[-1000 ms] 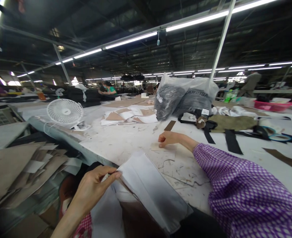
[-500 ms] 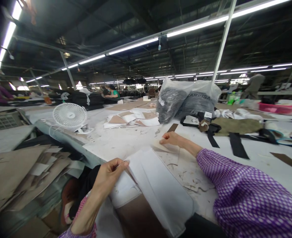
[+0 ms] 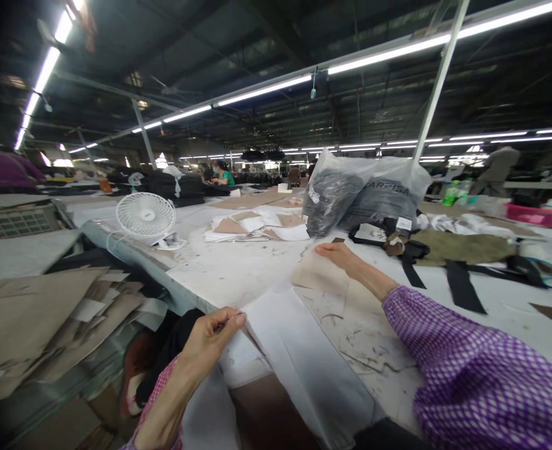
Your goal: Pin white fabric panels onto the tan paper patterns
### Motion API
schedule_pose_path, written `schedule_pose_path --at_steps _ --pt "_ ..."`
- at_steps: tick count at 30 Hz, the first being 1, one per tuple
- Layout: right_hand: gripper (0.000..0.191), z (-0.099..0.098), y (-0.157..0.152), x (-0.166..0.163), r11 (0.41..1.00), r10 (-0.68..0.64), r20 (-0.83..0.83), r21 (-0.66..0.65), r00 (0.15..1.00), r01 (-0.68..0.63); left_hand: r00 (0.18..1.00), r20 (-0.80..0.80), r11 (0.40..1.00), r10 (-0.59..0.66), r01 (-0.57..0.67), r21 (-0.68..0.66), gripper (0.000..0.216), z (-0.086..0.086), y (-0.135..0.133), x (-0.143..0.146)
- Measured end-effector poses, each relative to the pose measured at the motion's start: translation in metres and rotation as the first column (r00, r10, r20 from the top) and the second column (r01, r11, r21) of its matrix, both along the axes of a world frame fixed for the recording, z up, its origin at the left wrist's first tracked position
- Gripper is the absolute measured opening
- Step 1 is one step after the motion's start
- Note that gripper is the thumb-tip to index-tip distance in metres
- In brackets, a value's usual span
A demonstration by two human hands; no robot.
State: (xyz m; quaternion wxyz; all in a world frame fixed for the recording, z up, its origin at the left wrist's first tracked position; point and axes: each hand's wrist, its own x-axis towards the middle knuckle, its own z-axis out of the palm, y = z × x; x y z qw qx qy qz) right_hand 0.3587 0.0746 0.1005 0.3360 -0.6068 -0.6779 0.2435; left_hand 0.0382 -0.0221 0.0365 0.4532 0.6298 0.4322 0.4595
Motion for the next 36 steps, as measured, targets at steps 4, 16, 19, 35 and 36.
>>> schedule_pose_path --at_steps 4,16,19,35,36 --pt "0.066 0.012 -0.001 0.002 0.996 -0.006 -0.103 0.088 0.995 0.015 1.000 -0.013 1.000 -0.009 0.009 0.024 0.036 -0.002 -0.001 0.000" --pt "0.046 0.086 -0.097 -0.086 0.981 0.182 -0.316 0.127 0.931 -0.148 0.992 -0.048 0.992 0.119 -0.121 -0.041 0.038 0.014 -0.005 0.000" --pt "0.031 0.063 -0.127 -0.117 0.898 0.418 -0.233 -0.036 0.878 -0.438 0.993 -0.060 0.994 0.102 -0.104 -0.031 0.037 0.022 -0.012 0.001" --pt "0.026 0.018 -0.104 -0.132 0.937 0.350 -0.003 -0.017 0.937 -0.350 0.995 0.084 0.995 0.050 -0.042 -0.096 0.042 0.028 -0.018 0.002" --pt "0.025 0.018 -0.100 -0.130 0.933 0.357 -0.023 -0.038 0.934 -0.358 0.996 0.077 0.995 0.053 -0.046 -0.091 0.041 0.025 -0.015 0.002"
